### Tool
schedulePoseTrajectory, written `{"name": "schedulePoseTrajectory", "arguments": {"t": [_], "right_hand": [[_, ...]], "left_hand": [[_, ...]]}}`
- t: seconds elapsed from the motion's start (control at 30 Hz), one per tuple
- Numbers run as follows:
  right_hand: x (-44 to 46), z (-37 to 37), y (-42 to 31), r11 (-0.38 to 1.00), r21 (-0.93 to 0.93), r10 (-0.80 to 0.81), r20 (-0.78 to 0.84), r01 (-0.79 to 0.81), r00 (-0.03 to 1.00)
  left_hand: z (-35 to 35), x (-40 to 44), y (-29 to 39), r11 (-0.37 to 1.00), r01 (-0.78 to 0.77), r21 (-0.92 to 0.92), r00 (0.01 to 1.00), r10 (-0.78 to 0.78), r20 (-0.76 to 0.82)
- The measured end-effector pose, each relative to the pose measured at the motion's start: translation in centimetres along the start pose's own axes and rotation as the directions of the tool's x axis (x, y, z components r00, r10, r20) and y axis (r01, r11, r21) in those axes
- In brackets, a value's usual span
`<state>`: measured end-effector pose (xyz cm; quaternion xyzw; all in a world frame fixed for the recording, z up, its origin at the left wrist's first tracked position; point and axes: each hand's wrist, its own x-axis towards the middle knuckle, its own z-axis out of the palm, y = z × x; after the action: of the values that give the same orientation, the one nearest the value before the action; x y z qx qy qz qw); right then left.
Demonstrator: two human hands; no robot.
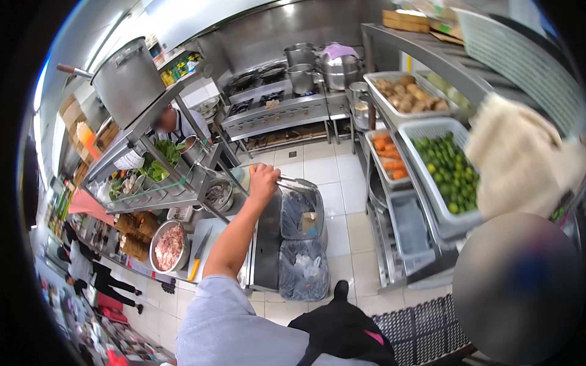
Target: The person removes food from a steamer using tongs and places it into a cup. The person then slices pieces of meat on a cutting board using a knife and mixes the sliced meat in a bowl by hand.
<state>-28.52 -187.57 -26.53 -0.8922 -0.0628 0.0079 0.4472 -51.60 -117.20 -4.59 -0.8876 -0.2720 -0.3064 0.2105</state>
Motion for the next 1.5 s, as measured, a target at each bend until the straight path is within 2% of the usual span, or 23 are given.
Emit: {"name": "schedulePoseTrajectory", "arguments": {"t": [0.07, 0.2, 0.27, 0.33, 0.4, 0.5, 0.7, 0.8, 0.87, 0.93, 0.97, 1.03, 1.07, 1.13, 1.17, 1.23, 1.33, 1.4, 1.47, 1.5], "right_hand": [[2.7, 4.1, -3.4, 0.999, 0.005, -0.044, 0.094, 0.044, 0.995], [7.1, 11.3, -9.3, 0.995, -0.021, -0.090, 0.239, 0.098, 0.967], [8.7, 14.0, -11.5, 0.992, -0.044, -0.097, 0.292, 0.115, 0.951], [10.0, 16.4, -13.3, 0.990, -0.066, -0.099, 0.333, 0.128, 0.938], [11.0, 18.2, -14.7, 0.987, -0.080, -0.103, 0.368, 0.142, 0.924], [12.0, 20.2, -16.1, 0.983, -0.102, -0.101, 0.409, 0.155, 0.907], [12.9, 22.4, -17.7, 0.976, -0.117, -0.107, 0.474, 0.182, 0.874], [13.1, 23.1, -18.2, 0.973, -0.120, -0.113, 0.499, 0.198, 0.859], [13.3, 23.6, -18.6, 0.972, -0.115, -0.118, 0.517, 0.205, 0.848], [13.1, 23.9, -18.8, 0.970, -0.115, -0.122, 0.530, 0.213, 0.839], [13.1, 24.0, -18.8, 0.970, -0.111, -0.126, 0.536, 0.218, 0.835], [13.1, 24.4, -18.8, 0.968, -0.106, -0.133, 0.549, 0.227, 0.825], [12.9, 24.5, -18.8, 0.967, -0.100, -0.140, 0.558, 0.234, 0.818], [12.7, 24.6, -18.6, 0.963, -0.087, -0.159, 0.583, 0.256, 0.797], [12.7, 24.8, -18.5, 0.959, -0.081, -0.173, 0.594, 0.272, 0.785], [12.6, 25.1, -18.3, 0.952, -0.061, -0.199, 0.623, 0.301, 0.756], [12.6, 25.3, -17.7, 0.942, -0.032, -0.230, 0.661, 0.333, 0.714], [13.0, 25.1, -17.2, 0.939, -0.010, -0.245, 0.684, 0.345, 0.687], [13.2, 25.0, -16.6, 0.936, 0.007, -0.255, 0.704, 0.352, 0.663], [13.5, 25.0, -16.1, 0.934, 0.013, -0.258, 0.714, 0.356, 0.651]], "left_hand": [[2.6, 2.3, -5.0, 0.988, 0.071, 0.139, 0.997, -0.067, -0.030], [6.0, 5.9, -14.7, 0.944, 0.219, 0.246, 0.972, -0.189, -0.142], [6.3, 7.4, -18.7, 0.879, 0.366, 0.307, 0.925, -0.305, -0.228], [6.9, 8.3, -21.8, 0.838, 0.425, 0.342, 0.903, -0.366, -0.226], [7.7, 8.7, -23.9, 0.795, 0.476, 0.375, 0.879, -0.422, -0.222], [8.9, 9.2, -25.3, 0.747, 0.575, 0.332, 0.818, -0.520, -0.248], [10.5, 9.7, -25.9, 0.678, 0.656, 0.331, 0.753, -0.621, -0.218], [10.4, 9.8, -24.4, 0.658, 0.692, 0.296, 0.718, -0.672, -0.183], [10.8, 9.2, -22.4, 0.724, 0.650, 0.232, 0.746, -0.666, -0.010], [11.1, 6.6, -19.8, 0.826, 0.513, 0.234, 0.856, -0.514, -0.059], [10.9, 5.1, -19.0, 0.822, 0.517, 0.238, 0.853, -0.519, -0.060], [10.2, 2.1, -18.5, 0.875, 0.362, 0.321, 0.862, -0.445, 0.244], [9.9, 1.1, -18.5, 0.868, 0.369, 0.333, 0.854, -0.458, 0.247], [9.5, -1.2, -18.0, 0.839, 0.177, 0.515, 0.845, -0.398, 0.357], [9.4, -2.1, -17.6, 0.836, 0.134, 0.533, 0.869, -0.357, 0.341], [7.5, -2.4, -15.6, 0.828, 0.096, 0.552, 0.820, -0.381, 0.428], [5.7, -5.6, -11.1, 0.870, 0.200, 0.450, 0.904, -0.341, 0.258], [2.5, -8.4, -5.9, 0.920, 0.279, 0.277, 0.881, -0.360, 0.308], [-0.5, -12.7, 0.3, 0.925, 0.320, 0.206, 0.882, -0.370, 0.291], [-1.6, -15.6, 3.1, 0.921, 0.362, 0.145, 0.847, -0.389, 0.361]]}}
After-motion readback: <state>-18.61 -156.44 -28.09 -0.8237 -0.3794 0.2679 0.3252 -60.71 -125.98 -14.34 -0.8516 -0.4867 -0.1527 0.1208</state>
